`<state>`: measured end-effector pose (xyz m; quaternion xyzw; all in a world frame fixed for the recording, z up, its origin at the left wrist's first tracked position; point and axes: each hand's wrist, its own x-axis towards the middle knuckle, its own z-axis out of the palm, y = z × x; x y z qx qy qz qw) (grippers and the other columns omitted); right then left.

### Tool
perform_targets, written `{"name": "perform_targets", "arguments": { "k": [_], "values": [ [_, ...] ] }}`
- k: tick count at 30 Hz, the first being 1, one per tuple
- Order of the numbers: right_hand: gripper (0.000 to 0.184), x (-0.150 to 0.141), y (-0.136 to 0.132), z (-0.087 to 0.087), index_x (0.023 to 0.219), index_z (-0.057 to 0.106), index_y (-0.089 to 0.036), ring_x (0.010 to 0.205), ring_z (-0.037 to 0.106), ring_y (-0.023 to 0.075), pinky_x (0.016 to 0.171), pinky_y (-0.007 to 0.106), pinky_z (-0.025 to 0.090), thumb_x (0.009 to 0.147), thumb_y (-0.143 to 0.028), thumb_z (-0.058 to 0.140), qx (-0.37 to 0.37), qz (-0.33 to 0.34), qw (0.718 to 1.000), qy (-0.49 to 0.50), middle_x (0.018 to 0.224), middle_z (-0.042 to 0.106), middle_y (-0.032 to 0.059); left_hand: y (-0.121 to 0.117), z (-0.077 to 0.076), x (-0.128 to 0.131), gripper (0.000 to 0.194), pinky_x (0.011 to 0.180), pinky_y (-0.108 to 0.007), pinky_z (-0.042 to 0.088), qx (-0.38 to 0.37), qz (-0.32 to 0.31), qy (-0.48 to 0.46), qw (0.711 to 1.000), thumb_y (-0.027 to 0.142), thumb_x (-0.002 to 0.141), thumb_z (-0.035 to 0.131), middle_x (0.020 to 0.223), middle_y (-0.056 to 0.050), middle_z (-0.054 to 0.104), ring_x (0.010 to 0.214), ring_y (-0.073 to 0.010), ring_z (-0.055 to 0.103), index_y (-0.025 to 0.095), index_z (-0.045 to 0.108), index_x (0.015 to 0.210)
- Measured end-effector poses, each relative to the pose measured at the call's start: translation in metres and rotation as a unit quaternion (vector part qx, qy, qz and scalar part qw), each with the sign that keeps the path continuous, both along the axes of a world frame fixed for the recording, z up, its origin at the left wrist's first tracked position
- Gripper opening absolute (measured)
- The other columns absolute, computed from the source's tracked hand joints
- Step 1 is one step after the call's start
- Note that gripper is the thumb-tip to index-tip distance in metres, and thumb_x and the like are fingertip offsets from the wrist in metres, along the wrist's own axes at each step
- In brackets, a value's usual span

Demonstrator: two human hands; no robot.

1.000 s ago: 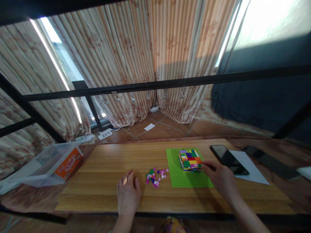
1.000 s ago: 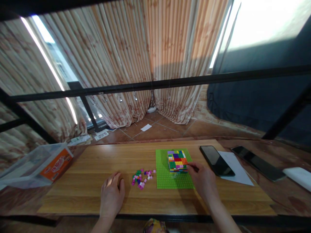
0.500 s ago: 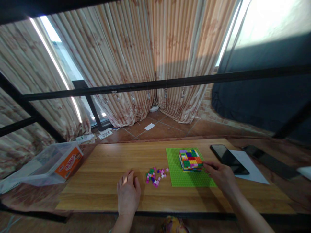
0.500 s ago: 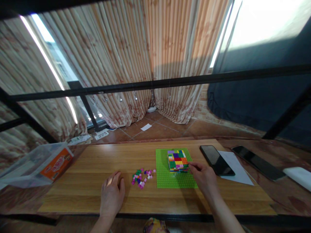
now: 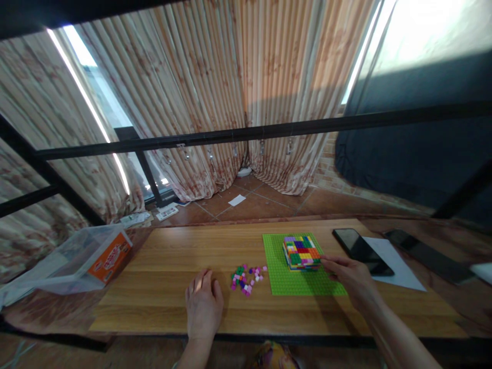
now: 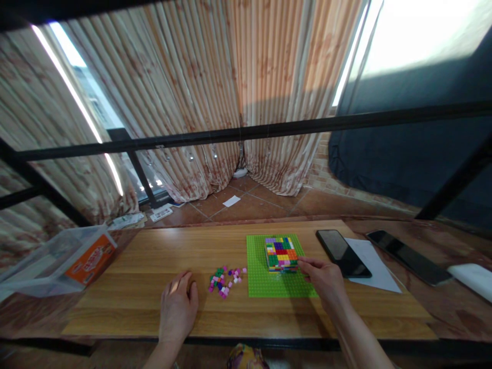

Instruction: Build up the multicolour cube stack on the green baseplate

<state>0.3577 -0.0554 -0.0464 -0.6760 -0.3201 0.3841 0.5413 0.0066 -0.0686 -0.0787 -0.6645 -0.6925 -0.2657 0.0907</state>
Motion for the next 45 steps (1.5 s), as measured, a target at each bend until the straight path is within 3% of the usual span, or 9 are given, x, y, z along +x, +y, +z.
{"name": "perform_targets", "arguments": {
  "k": [6,13,16,22,25,29,38,45],
  "values": [
    [0.038,-0.002,-0.001,-0.001,0.074,0.072,-0.011,0.054,0.057,0.0139,0.049,0.025,0.044,0.049,-0.04,0.075,0.004,0.002,1.0,0.012,0.062,0.067,0.0057,0.003,-0.004,-0.003,0.032,0.09,-0.044,0.043,0.008,-0.008,-0.005,1.0,0.025,0.085,0.041,0.113,-0.013,0.063,0.104,-0.028,0.057,0.014,0.061,0.107],
    [0.045,0.002,-0.006,0.018,0.078,0.071,-0.011,0.054,0.056,0.0137,0.048,0.024,0.043,0.053,-0.049,0.073,0.044,-0.063,0.997,0.029,0.064,0.066,0.0067,0.002,-0.001,-0.004,0.034,0.091,-0.044,0.044,-0.002,-0.033,-0.034,0.999,0.033,0.088,0.042,0.116,-0.012,0.062,0.104,-0.0267,0.058,0.016,0.061,0.11],
    [0.044,0.002,-0.007,0.023,0.079,0.072,-0.011,0.054,0.056,0.0139,0.048,0.025,0.043,0.056,-0.049,0.072,0.055,-0.04,0.998,0.011,0.064,0.067,0.007,-0.004,0.005,0.012,0.036,0.092,-0.044,0.043,-0.017,-0.051,-0.036,0.998,0.035,0.088,0.043,0.124,-0.011,0.058,0.109,-0.0256,0.055,0.019,0.058,0.116],
    [0.043,-0.001,-0.008,0.028,0.082,0.073,-0.014,0.054,0.055,0.0139,0.05,0.024,0.044,0.058,-0.05,0.071,0.063,-0.007,0.998,-0.028,0.061,0.066,0.0046,0.0,0.017,0.072,0.043,0.102,-0.049,0.032,-0.057,-0.16,-0.02,0.985,0.037,0.088,0.045,0.137,-0.009,0.046,0.124,-0.0263,0.042,0.027,0.047,0.13],
    [0.041,0.001,-0.007,0.028,0.081,0.074,-0.016,0.056,0.057,0.0147,0.05,0.024,0.045,0.059,-0.05,0.069,0.065,-0.003,0.997,-0.035,0.065,0.068,0.0055,0.01,0.02,0.093,0.04,0.103,-0.053,0.026,-0.068,-0.199,-0.01,0.978,0.032,0.087,0.048,0.135,-0.009,0.047,0.124,-0.0278,0.039,0.027,0.05,0.126],
    [0.042,0.004,-0.005,0.024,0.08,0.074,-0.016,0.056,0.057,0.0157,0.049,0.024,0.045,0.058,-0.052,0.07,0.064,0.005,0.997,-0.043,0.067,0.069,0.0069,0.024,0.02,0.101,0.029,0.102,-0.052,0.025,-0.077,-0.233,-0.023,0.969,0.028,0.087,0.048,0.127,-0.006,0.053,0.119,-0.0259,0.042,0.029,0.057,0.114],
    [0.045,-0.003,0.0,0.019,0.081,0.075,-0.014,0.054,0.055,0.015,0.048,0.024,0.043,0.057,-0.052,0.07,0.041,0.018,0.997,-0.069,0.059,0.065,0.004,0.042,0.016,0.094,0.016,0.088,-0.037,0.038,-0.085,-0.236,-0.045,0.967,0.016,0.086,0.045,0.098,-0.002,0.061,0.096,-0.0185,0.051,0.023,0.06,0.084],
    [0.048,0.007,-0.004,0.018,0.082,0.075,-0.016,0.054,0.058,0.0177,0.048,0.026,0.044,0.056,-0.056,0.067,0.017,0.01,0.994,-0.109,0.06,0.068,0.0046,0.059,0.016,0.031,0.019,0.083,-0.035,0.042,-0.063,-0.187,-0.014,0.98,0.011,0.083,0.04,0.09,-0.004,0.059,0.089,-0.0184,0.053,0.021,0.057,0.082]
  ]
}}
